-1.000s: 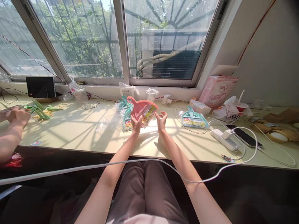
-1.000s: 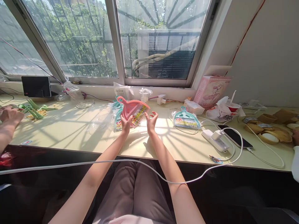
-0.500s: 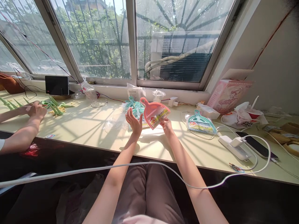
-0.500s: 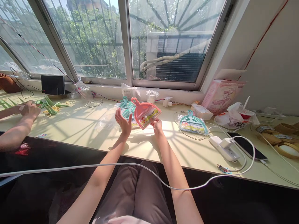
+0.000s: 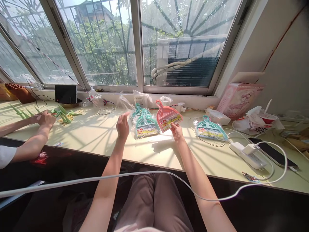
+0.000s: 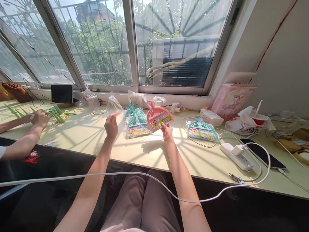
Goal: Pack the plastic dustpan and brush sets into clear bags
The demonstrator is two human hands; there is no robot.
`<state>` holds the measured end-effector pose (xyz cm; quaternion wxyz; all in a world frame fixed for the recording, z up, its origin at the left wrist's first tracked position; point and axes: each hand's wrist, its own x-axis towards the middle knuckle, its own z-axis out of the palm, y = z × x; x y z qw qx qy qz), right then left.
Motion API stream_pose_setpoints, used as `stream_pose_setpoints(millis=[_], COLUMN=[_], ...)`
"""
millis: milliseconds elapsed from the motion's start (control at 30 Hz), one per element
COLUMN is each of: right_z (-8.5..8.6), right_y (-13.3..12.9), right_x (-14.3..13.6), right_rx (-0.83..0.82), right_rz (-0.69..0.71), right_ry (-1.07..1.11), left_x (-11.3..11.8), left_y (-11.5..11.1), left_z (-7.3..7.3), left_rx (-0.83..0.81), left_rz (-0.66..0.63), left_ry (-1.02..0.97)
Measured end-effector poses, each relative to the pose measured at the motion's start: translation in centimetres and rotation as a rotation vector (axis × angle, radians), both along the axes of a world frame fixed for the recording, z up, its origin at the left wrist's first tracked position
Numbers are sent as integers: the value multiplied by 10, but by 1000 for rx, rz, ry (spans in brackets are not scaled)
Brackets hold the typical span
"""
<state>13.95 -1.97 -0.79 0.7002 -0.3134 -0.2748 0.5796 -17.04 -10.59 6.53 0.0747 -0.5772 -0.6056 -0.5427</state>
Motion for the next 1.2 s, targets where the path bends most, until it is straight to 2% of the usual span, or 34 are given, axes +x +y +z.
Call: stream_pose_setpoints(millis=[67,133,300,500,600,800,967,1200], right_z=[0,0,1,8,9,5,1,-2], right_y=[1,2,4,-7,-11,-12,-10,-6], right_x=[5,9,12,4,2,7,7,9], right_rx=[17,45,42,-35,-68,-44,-6,-3], right_rz=[-25,-47,-50,99,178,311,227,233], right_ry=[-9,-19,-13,-113,-206,-294,-317,-328], left_x=[13,18,17,41,46,36,30,29], left_y=[10,23,49,64,66,63,63,65], left_z=[5,5,-11,-29,-34,-34,-28,-33], left_rx=[-35,-100,-272,-335,-367,-380,-433,-427], left_rz=[-180,-244,-121,-158,-134,-56,29,-13], left_ry=[89,167,251,103,92,244,290,286])
